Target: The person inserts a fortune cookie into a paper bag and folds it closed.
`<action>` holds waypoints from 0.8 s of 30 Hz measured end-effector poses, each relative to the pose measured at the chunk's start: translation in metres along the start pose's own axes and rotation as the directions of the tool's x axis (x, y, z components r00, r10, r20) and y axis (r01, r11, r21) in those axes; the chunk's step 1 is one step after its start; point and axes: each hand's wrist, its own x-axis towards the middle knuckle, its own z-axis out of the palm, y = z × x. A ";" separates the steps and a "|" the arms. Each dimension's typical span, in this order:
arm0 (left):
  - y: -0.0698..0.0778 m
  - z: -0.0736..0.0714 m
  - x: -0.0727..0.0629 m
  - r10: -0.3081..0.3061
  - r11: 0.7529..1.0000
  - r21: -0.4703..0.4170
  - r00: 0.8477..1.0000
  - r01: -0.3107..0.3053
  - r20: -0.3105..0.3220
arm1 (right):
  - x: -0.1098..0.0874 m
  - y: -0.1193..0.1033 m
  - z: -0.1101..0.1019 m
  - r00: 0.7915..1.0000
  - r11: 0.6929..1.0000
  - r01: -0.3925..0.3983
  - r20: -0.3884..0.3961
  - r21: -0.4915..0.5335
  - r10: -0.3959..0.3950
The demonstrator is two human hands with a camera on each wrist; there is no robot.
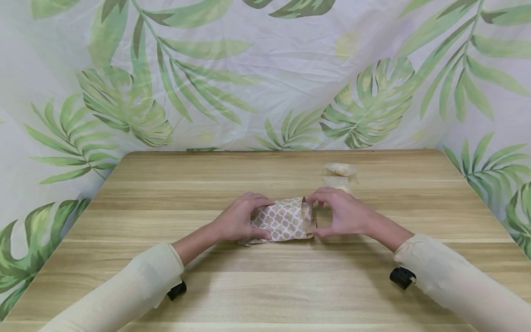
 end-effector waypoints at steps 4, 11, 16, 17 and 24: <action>0.001 -0.001 0.000 0.000 1.000 0.009 1.000 0.000 0.002 | 0.002 0.001 0.002 1.000 1.000 -0.010 0.005 0.025 0.010; 0.001 0.000 0.000 -0.001 1.000 0.005 1.000 0.001 0.000 | 0.005 0.003 0.008 1.000 0.998 -0.021 -0.017 0.056 0.022; 0.001 0.000 0.000 0.004 1.000 0.003 1.000 -0.004 -0.001 | 0.006 0.004 0.012 0.998 0.993 -0.064 -0.010 0.098 0.066; 0.000 0.000 0.000 0.005 1.000 0.003 1.000 -0.005 -0.001 | 0.007 0.003 0.012 0.997 0.992 -0.076 -0.006 0.103 0.078; -0.001 0.001 0.001 -0.005 1.000 -0.002 1.000 0.006 0.004 | 0.007 0.004 0.013 0.995 0.987 -0.097 0.004 0.127 0.097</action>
